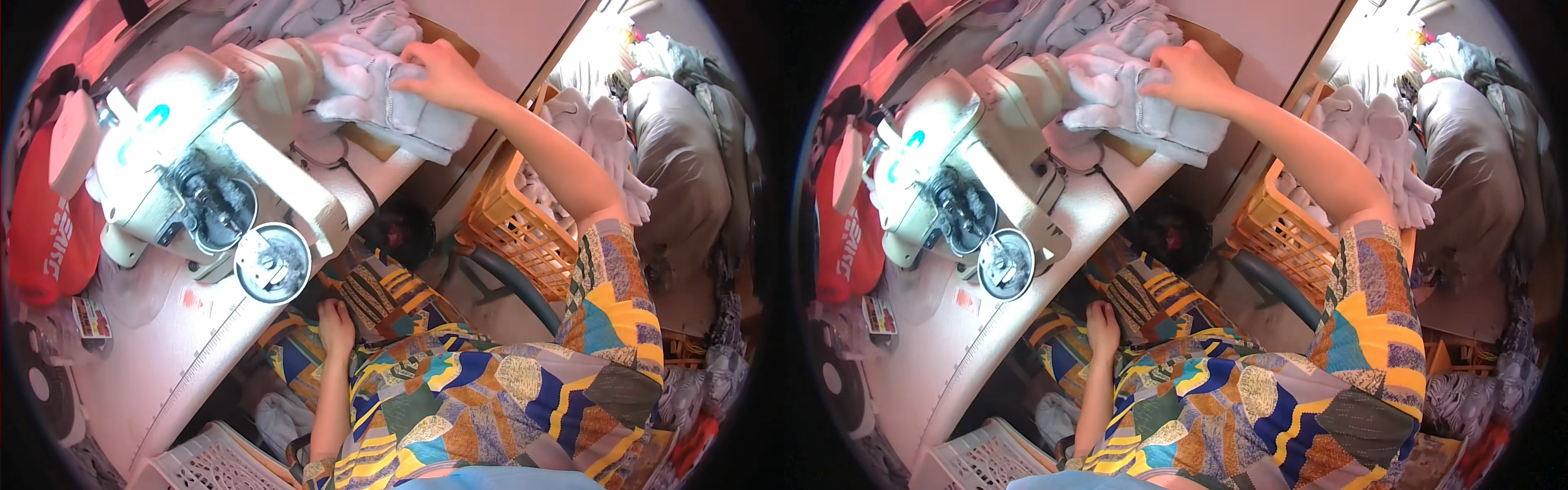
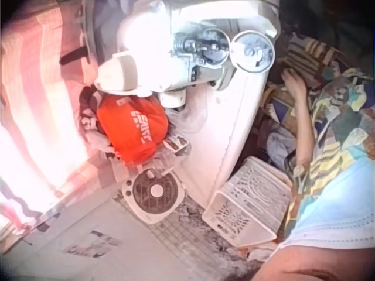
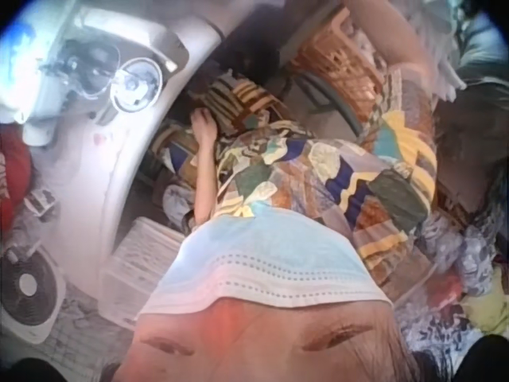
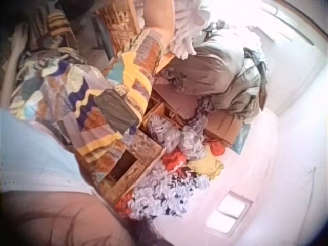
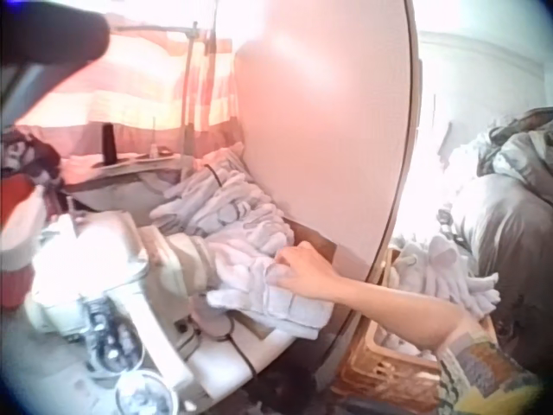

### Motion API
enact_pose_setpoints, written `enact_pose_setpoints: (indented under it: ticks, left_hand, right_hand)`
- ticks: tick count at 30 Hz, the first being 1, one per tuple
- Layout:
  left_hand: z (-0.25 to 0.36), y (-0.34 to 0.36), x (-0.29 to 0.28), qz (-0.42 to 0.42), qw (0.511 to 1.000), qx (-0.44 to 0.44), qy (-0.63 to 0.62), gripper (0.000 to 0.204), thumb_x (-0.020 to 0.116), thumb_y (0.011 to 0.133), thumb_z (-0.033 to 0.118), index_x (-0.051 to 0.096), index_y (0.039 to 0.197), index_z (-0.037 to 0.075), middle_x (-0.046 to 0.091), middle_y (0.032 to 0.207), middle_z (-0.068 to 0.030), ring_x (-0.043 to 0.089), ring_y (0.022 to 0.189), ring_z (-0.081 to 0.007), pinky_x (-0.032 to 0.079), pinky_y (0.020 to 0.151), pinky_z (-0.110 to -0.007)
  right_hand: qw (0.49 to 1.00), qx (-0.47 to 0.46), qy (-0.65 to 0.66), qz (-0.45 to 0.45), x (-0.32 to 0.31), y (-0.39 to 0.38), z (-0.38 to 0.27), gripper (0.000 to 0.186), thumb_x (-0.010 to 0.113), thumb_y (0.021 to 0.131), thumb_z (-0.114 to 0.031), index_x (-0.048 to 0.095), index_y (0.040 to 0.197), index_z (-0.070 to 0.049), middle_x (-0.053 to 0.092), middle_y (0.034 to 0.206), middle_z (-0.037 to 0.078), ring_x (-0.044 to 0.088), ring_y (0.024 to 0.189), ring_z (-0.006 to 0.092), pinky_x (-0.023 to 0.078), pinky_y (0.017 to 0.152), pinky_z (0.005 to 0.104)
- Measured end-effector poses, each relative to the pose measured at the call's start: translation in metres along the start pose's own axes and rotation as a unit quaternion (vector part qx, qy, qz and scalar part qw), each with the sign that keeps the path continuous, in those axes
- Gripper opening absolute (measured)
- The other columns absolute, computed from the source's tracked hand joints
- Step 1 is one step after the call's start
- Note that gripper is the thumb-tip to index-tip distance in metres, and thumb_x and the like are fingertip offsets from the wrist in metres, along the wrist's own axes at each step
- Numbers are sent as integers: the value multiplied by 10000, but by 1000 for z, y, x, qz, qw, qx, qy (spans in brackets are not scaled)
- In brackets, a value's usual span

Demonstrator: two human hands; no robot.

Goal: Sew and turn fabric gloves using a circular overlock machine.

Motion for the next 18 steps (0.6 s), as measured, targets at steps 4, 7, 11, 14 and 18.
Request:
enact_pose_setpoints:
  ticks: [4, 7, 11, 14, 18]
  left_hand:
    - [-1, -3, -2, 1, 1000, 11, 4, 169, 490, 933, 150, 537, 974, -6, 534, 990, -219, 541, 909, -438, 430, 775, -485]
    - [7, -4, -3, 5, 999, 44, 0, 138, 527, 901, 114, 536, 976, -2, 534, 984, -202, 551, 892, -411, 435, 763, -473]
    - [56, -5, -26, 7, 996, 43, -81, 183, 596, 842, 56, 539, 1006, -1, 537, 1014, -169, 562, 893, -355, 457, 774, -435]
    - [145, -8, -56, -10, 965, 131, -227, 487, 698, 767, 77, 487, 1201, 15, 518, 1169, -157, 549, 1049, -300, 459, 886, -382]
    - [197, -12, -79, 57, 808, 76, -581, 804, 768, 739, 102, 301, 1392, 63, 480, 1265, -121, 500, 1152, -215, 443, 941, -349]
  right_hand:
    - [990, 51, 133, -12, -35, -1, -13, 338, 725, 784, -343, 628, 907, -43, 626, 823, 66, 593, 779, 183, 469, 713, 329]
    - [977, 78, 197, 36, -83, -28, -21, 301, 719, 780, -298, 627, 890, -33, 594, 751, 36, 568, 731, 127, 460, 678, 295]
    - [961, 41, 226, 152, -116, -92, -49, 214, 690, 745, -184, 559, 795, -22, 571, 916, 59, 544, 804, 137, 459, 704, 288]
    - [973, -19, 82, 216, -99, -147, -110, 191, 646, 631, -37, 476, 717, -28, 510, 1071, 140, 535, 888, 255, 462, 750, 324]
    - [984, -161, 43, 64, -14, -207, -191, 196, 693, 598, -99, 556, 731, -51, 554, 1176, 155, 524, 1078, 341, 451, 883, 435]
Point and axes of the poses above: each hand's wrist, its own y-axis towards the middle knuckle, its own x-axis out of the palm, z = x × y, the point moved 8 cm from there along y, towards the middle knuckle
